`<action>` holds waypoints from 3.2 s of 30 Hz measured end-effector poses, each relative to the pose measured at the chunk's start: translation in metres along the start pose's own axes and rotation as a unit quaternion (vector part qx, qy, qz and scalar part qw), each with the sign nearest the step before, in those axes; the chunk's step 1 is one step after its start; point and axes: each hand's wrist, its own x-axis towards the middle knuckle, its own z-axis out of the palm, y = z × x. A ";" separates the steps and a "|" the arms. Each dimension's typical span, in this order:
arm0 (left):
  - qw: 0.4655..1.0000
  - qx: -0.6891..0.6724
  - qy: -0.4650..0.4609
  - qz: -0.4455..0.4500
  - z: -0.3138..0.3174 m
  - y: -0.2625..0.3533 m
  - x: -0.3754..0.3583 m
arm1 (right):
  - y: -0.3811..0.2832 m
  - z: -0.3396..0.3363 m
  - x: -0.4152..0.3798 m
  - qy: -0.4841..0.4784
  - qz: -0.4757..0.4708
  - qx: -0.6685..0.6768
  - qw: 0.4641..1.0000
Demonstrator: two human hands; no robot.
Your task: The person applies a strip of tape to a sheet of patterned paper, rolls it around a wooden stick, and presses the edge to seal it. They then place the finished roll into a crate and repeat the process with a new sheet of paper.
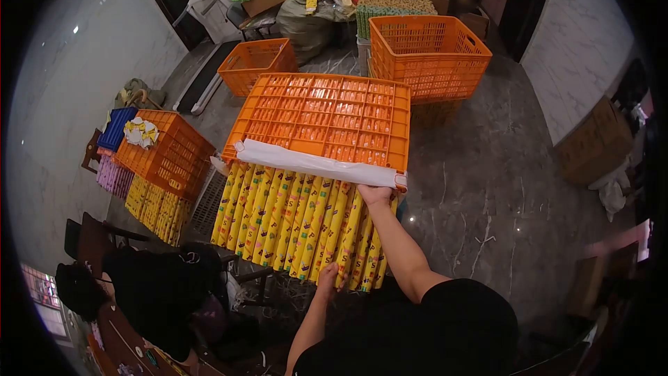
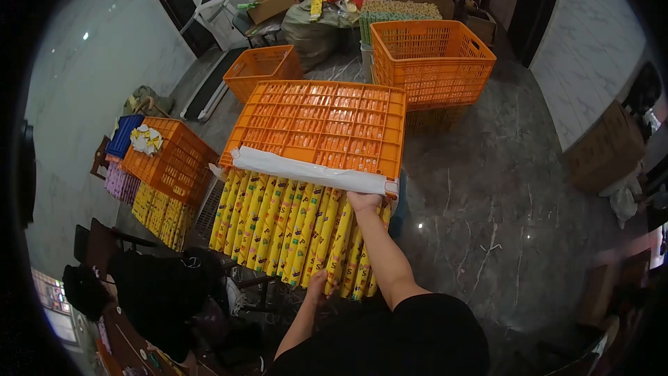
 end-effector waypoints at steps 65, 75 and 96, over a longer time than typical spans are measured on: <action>0.873 -0.357 0.330 -0.023 -0.053 -0.204 -0.150 | 0.012 -0.130 -0.211 -0.412 -0.252 -0.868 -0.117; 0.850 0.007 0.525 -0.050 -0.036 -0.306 -0.114 | 0.094 -0.120 -0.209 -0.663 -0.002 -0.460 -0.591; 0.825 -0.142 0.538 -0.098 0.209 -0.434 -0.172 | -0.032 -0.286 -0.295 -0.557 0.459 -0.324 -0.612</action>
